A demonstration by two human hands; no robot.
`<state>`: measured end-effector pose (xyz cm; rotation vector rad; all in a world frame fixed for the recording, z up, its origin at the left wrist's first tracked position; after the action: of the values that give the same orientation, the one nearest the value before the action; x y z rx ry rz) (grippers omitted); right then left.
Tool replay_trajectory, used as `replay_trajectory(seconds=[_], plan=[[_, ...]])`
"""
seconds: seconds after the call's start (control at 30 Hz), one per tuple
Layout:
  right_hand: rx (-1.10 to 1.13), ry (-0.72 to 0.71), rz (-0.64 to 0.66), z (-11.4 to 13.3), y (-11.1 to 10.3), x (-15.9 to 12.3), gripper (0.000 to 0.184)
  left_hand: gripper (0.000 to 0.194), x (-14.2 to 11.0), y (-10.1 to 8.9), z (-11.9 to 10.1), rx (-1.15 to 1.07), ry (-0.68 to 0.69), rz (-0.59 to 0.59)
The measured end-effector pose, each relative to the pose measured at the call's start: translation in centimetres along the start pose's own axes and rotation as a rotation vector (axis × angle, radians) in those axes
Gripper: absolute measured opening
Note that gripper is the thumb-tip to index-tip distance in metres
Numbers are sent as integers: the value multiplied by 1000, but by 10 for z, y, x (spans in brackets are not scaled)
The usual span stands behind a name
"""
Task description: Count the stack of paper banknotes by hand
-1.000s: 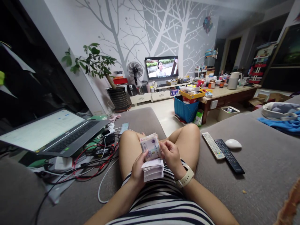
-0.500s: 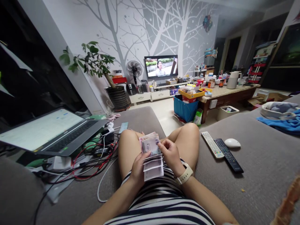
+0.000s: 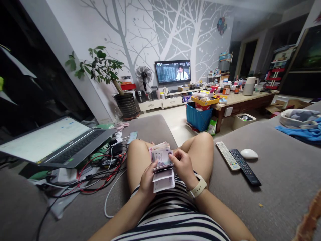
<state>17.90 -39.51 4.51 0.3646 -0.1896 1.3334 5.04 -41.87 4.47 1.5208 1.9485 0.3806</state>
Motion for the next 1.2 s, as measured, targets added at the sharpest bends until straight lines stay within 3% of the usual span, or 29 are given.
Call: replay_trajectory(seconds=[0.67,1.2], plan=[[113,5,20,7,-1,-7,26,28,5,-2,2,8,58,-20],[112,41,33,-3,-1,-7,32,26,-3,2,-1,28,79,-36]])
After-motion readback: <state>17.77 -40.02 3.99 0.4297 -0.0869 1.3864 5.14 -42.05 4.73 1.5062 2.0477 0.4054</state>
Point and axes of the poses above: each hand's wrist, its own x-axis towards the middle knuckle, its own y-axis out of the palm, z = x × y, the point moved 1 cm from there along x, towards the middle knuckle, and after that the axes turned 10 degrees about -z, right-handed, at the moved point
